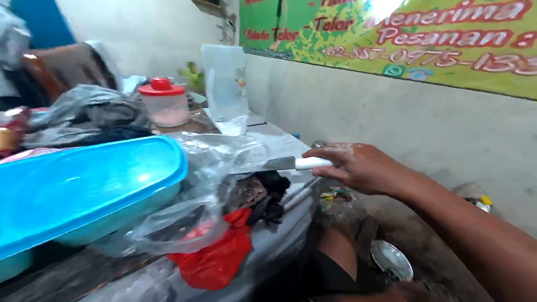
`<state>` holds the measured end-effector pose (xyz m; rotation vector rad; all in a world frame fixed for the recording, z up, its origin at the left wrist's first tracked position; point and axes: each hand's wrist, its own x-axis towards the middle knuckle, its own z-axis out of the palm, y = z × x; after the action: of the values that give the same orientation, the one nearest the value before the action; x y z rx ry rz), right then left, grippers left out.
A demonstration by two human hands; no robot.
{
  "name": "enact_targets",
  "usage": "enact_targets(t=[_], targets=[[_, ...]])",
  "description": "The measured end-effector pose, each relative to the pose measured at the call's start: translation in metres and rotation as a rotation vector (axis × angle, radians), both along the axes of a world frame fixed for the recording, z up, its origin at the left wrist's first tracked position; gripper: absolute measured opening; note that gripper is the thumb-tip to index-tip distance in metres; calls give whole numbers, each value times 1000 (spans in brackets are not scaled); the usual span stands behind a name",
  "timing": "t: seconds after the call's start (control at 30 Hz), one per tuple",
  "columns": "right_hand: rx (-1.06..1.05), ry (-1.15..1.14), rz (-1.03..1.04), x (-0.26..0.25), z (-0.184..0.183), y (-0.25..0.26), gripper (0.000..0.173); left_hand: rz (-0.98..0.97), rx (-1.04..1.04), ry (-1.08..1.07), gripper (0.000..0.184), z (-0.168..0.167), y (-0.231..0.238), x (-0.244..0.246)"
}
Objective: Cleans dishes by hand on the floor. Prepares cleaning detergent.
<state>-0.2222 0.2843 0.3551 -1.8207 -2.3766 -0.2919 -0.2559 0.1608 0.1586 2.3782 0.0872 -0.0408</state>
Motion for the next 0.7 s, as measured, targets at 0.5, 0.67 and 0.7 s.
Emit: enact_targets(t=[0.5, 0.67, 0.7], targets=[[402, 626, -1365, 95, -206, -345, 47, -130, 27, -145, 33, -54, 30, 165], [432, 527, -1449, 75, -260, -334, 41, -121, 88, -119, 33, -48, 13, 196], [425, 500, -1462, 77, -267, -333, 41, -125, 85, -113, 33, -49, 11, 202]])
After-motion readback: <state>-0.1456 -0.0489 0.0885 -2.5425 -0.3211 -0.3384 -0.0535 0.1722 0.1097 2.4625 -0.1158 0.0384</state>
